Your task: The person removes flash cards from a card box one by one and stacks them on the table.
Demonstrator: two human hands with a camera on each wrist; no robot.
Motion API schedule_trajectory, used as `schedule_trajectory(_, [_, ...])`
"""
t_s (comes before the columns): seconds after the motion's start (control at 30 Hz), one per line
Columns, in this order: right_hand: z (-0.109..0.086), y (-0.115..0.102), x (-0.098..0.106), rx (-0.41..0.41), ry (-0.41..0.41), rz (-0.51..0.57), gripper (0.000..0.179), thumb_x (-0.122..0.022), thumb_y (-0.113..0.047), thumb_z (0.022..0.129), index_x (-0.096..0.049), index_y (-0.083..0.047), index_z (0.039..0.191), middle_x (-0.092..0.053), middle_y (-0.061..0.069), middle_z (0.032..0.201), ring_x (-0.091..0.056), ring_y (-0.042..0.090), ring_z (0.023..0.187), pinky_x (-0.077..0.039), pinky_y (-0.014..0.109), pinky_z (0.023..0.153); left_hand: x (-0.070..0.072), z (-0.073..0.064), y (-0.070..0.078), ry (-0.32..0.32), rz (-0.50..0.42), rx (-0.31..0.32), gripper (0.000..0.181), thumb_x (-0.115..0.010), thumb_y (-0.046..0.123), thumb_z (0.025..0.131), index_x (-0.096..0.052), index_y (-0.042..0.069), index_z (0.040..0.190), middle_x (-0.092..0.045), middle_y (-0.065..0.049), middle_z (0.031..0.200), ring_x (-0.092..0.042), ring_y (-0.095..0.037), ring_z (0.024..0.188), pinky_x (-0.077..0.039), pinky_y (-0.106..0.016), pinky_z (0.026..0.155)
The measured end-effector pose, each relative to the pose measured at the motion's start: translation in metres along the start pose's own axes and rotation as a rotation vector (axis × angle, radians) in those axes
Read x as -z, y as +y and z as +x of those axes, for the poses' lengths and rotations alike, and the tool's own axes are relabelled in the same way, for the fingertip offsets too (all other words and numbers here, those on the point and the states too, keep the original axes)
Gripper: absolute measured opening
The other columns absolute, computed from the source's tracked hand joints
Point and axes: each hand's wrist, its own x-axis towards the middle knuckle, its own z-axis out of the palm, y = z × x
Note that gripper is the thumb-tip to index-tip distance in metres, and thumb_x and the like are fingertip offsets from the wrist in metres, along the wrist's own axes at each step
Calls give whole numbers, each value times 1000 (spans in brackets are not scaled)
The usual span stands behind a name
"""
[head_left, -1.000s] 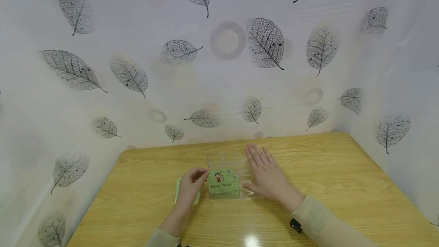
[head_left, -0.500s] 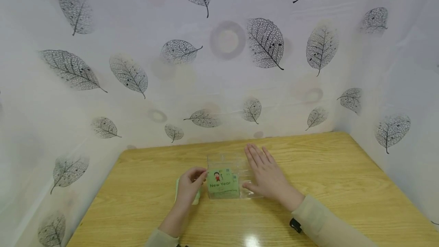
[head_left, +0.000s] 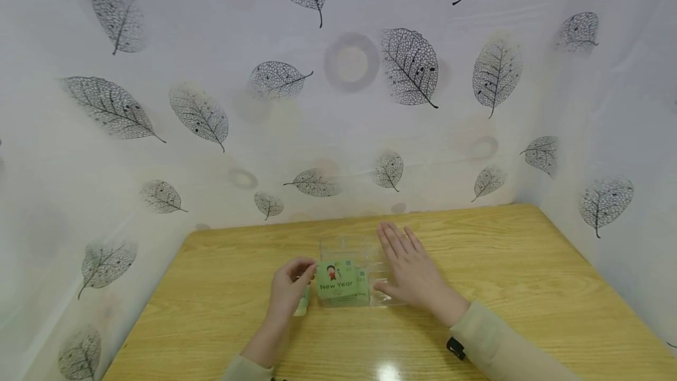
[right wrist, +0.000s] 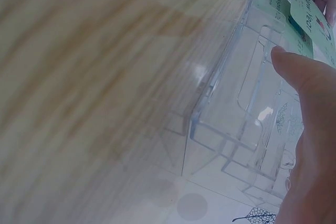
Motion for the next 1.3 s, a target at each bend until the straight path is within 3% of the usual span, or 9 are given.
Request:
schedule_trajectory(1.0, [1, -1, 3, -10, -32, 20, 117, -64, -74, 91, -20, 3, 166, -15, 21, 176, -21, 39, 164, -16, 56, 134, 9, -2, 1, 39, 13, 25, 17, -68, 5, 103, -72, -6, 114, -76, -14, 107, -65, -8, 88, -57, -18, 78])
schedule_trajectory(1.3, [0, -1, 3, -5, -11, 12, 118, -66, -74, 90, -22, 4, 166, -23, 22, 175, -24, 39, 163, -18, 56, 134, 12, -2, -1, 37, 9, 39, 18, -67, 7, 104, -72, -4, 116, -75, -13, 109, -65, -8, 90, -57, -17, 79])
